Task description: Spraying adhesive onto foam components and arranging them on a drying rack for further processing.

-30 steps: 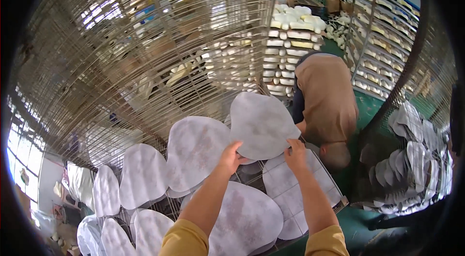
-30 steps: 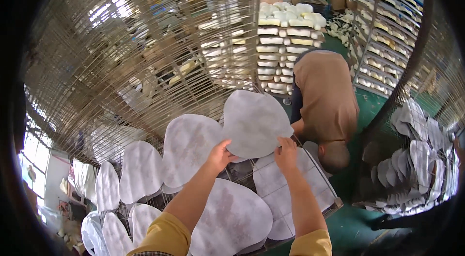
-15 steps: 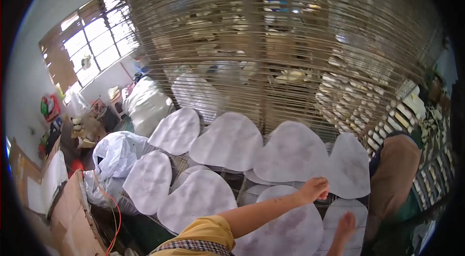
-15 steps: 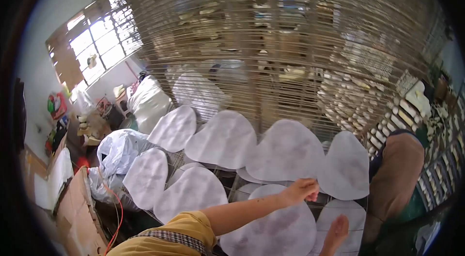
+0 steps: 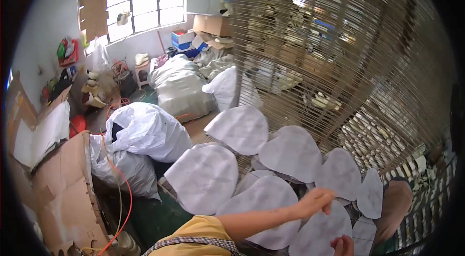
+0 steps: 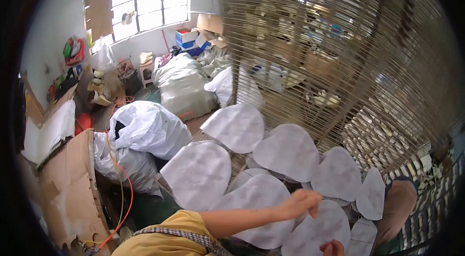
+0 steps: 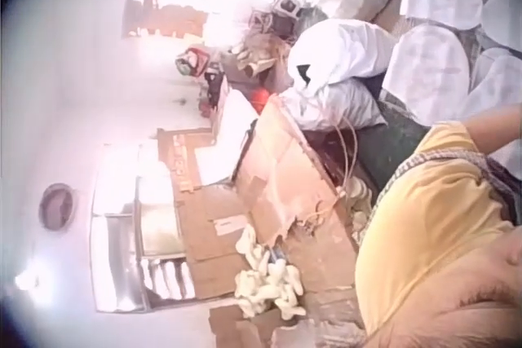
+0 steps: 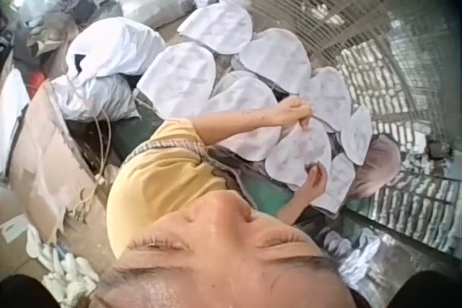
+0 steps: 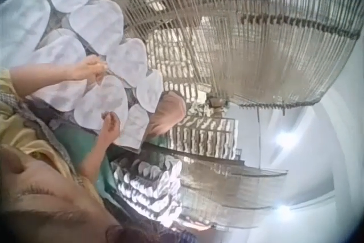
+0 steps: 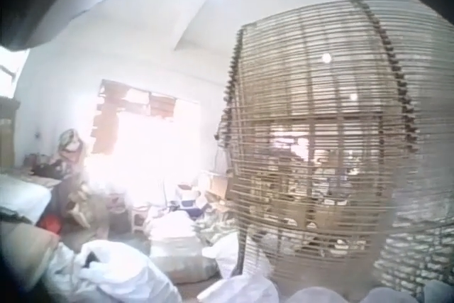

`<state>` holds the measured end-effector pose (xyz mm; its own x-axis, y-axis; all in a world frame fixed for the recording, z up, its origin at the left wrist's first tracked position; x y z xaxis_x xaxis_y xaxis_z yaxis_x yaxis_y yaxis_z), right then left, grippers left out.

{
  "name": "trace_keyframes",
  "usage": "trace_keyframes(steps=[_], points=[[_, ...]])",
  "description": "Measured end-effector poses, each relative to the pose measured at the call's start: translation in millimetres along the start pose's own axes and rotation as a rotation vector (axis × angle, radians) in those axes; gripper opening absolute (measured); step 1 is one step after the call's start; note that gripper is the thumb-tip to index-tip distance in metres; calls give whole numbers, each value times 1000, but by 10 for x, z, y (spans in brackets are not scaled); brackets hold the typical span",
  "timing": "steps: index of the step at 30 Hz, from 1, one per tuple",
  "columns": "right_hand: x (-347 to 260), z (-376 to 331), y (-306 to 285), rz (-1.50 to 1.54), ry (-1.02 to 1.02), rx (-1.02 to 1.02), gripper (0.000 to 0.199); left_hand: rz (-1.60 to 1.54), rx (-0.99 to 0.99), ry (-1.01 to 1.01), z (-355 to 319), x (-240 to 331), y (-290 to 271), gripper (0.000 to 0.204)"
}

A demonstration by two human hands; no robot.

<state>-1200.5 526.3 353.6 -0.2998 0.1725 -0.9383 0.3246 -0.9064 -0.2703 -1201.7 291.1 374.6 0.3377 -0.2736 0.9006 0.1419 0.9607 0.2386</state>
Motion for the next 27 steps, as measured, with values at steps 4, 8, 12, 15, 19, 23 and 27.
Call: trace_keyframes(steps=[4, 8, 12, 15, 19, 23, 27], points=[[-1482, -314, 1481, 158, -228, -506, 17, 277, 229, 8, -1006, 756, -834, 47], [-3103, -1445, 2703, 398, -883, -1308, 29, 367, 459, 114, -2143, 1232, -1357, 46], [-3534, -2599, 2953, 724, -1279, -1480, 29, 282, 891, 201, -3722, 1580, -1684, 45], [-3420, -3096, 3054, 836, -1330, -1632, 28, 267, 1231, 223, -4963, 1601, -1834, 42], [-3430, -3181, 3212, 954, -1260, -1601, 32, 161, 1420, 337, -5907, 1779, -2022, 33], [-3418, -2998, 3724, 625, -962, -1636, 44, 10, 1468, 509, -6374, 2194, -2549, 30], [-3190, -2426, 4062, 622, -788, -1347, 41, 32, 1458, 472, -6293, 2091, -3219, 35]])
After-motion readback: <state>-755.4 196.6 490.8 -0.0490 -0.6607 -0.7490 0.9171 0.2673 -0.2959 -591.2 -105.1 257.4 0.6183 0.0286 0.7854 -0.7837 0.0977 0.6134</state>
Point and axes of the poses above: each hand's wrist, its own z-axis towards the middle knuckle, its own y-axis out of the palm, x = y × z, the point moved 10 cm from there along z, towards the middle knuckle, and after that the axes turned 11 degrees about -x, right-handed, at the moved point
